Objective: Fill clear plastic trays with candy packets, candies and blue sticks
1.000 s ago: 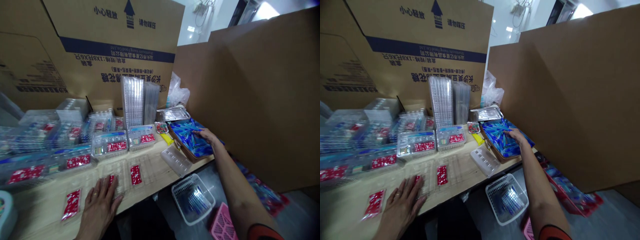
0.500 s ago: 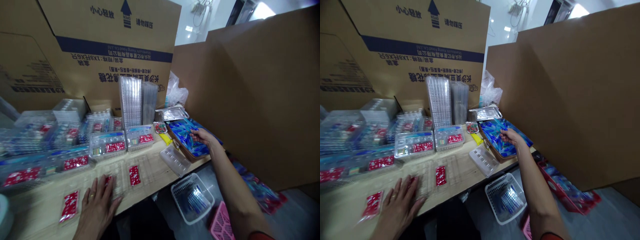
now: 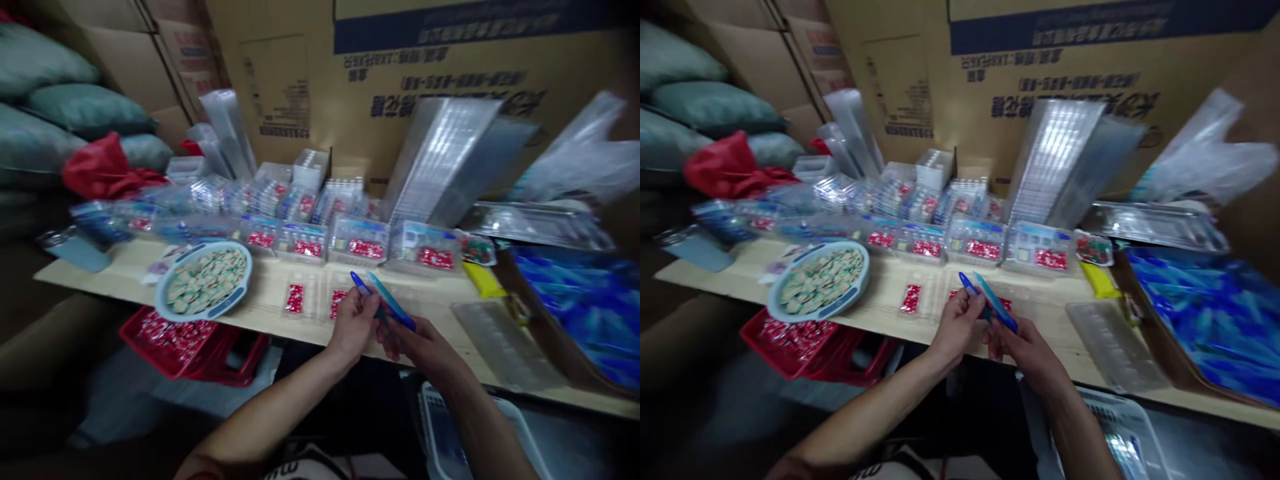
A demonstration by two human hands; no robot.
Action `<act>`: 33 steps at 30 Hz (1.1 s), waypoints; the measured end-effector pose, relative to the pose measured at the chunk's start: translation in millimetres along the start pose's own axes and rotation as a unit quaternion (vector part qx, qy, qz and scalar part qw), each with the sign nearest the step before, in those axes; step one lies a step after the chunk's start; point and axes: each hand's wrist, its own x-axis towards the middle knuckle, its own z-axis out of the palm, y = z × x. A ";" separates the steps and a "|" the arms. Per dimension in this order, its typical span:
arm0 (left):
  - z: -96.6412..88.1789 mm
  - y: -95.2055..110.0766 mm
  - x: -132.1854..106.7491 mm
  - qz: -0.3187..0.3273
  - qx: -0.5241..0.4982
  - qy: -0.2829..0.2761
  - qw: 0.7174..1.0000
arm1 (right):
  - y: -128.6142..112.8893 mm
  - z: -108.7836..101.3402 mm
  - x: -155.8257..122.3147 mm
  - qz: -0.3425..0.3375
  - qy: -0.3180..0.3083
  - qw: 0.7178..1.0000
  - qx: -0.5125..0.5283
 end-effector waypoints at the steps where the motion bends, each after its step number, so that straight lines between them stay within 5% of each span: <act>1: -12.7 2.5 1.9 0.009 0.010 0.019 1.000 | 4.3 4.9 3.5 0.008 0.005 1.000 0.003; 3: -43.7 14.2 5.4 0.043 0.092 0.070 0.992 | 9.0 9.7 8.5 0.017 0.018 1.000 0.009; 5: -76.7 31.9 8.8 0.069 0.262 0.129 0.954 | 10.2 10.7 10.9 0.018 0.027 0.999 -0.001; 9: -118.5 60.1 12.4 0.041 0.588 0.164 0.791 | 8.5 15.1 13.0 0.021 0.025 0.998 -0.049; 12: -116.9 61.0 13.4 0.011 0.666 0.116 0.736 | 6.8 24.6 15.7 0.024 0.008 0.997 -0.075; 18: -95.9 51.8 18.8 -0.027 0.711 0.106 0.694 | 10.7 31.2 18.5 0.016 0.011 0.992 -0.128; 20: -92.6 52.8 15.9 -0.001 0.688 0.121 0.715 | 15.4 27.2 19.0 0.002 0.019 0.985 -0.174; 21: -90.3 52.9 13.3 0.022 0.653 0.114 0.748 | 18.1 25.5 19.6 -0.010 0.027 0.978 -0.208; 24: -77.7 47.0 4.0 0.033 0.439 0.027 0.898 | 25.0 27.2 21.3 -0.068 0.081 0.927 -0.359; 26: -65.5 38.3 -0.3 0.003 0.278 -0.002 0.961 | 26.8 35.9 21.3 -0.094 0.124 0.872 -0.464; 29: -49.2 27.7 -0.3 -0.020 0.131 0.038 0.990 | 24.6 51.1 18.1 -0.077 0.155 0.810 -0.560; 33: -41.8 33.0 9.4 -0.031 0.048 0.077 0.995 | 17.3 43.2 13.1 -0.031 0.183 0.777 -0.602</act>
